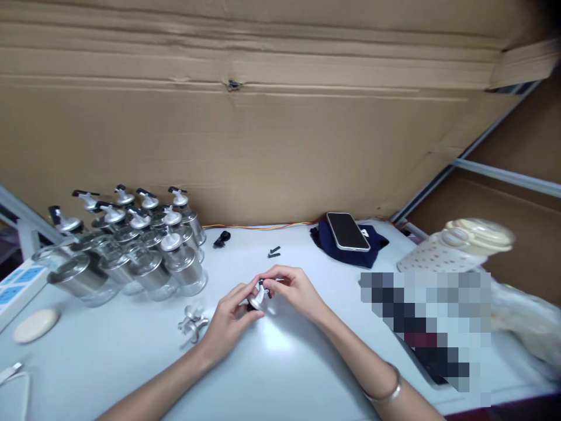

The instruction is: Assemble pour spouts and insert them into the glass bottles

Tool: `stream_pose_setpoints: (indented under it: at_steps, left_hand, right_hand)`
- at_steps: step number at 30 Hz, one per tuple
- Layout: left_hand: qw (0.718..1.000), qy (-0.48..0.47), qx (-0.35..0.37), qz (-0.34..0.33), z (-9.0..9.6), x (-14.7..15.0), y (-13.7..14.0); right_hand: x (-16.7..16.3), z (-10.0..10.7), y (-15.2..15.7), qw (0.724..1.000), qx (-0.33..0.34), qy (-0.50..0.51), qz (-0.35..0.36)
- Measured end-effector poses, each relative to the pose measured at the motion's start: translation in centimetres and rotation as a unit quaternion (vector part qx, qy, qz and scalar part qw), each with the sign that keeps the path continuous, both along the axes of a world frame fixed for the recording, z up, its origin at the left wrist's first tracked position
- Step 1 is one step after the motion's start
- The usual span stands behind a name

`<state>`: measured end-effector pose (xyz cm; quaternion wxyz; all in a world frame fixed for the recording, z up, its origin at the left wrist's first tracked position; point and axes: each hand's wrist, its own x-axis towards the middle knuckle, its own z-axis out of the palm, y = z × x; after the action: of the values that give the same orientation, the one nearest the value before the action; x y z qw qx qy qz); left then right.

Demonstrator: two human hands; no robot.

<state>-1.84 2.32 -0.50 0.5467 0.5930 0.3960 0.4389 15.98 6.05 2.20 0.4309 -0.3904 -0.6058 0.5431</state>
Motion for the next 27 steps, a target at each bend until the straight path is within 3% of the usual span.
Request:
stream_pose_setpoints:
  at_steps: [9,18,27]
  left_hand:
    - [1.0,-0.025,-0.011,0.01,-0.5,0.0,0.1]
    - [0.999,-0.047,-0.025,-0.001,0.1,0.1,-0.2]
    - [0.991,-0.072,-0.047,0.1,0.6,0.2,-0.2]
  right_hand:
    - [-0.1,0.3,-0.4,0.999,0.041,0.004,0.002]
    - [-0.1,0.1,-0.5,1.0,0.011,0.009,0.012]
    - [-0.7,0.1,-1.1,0.999,0.042,-0.02,0.017]
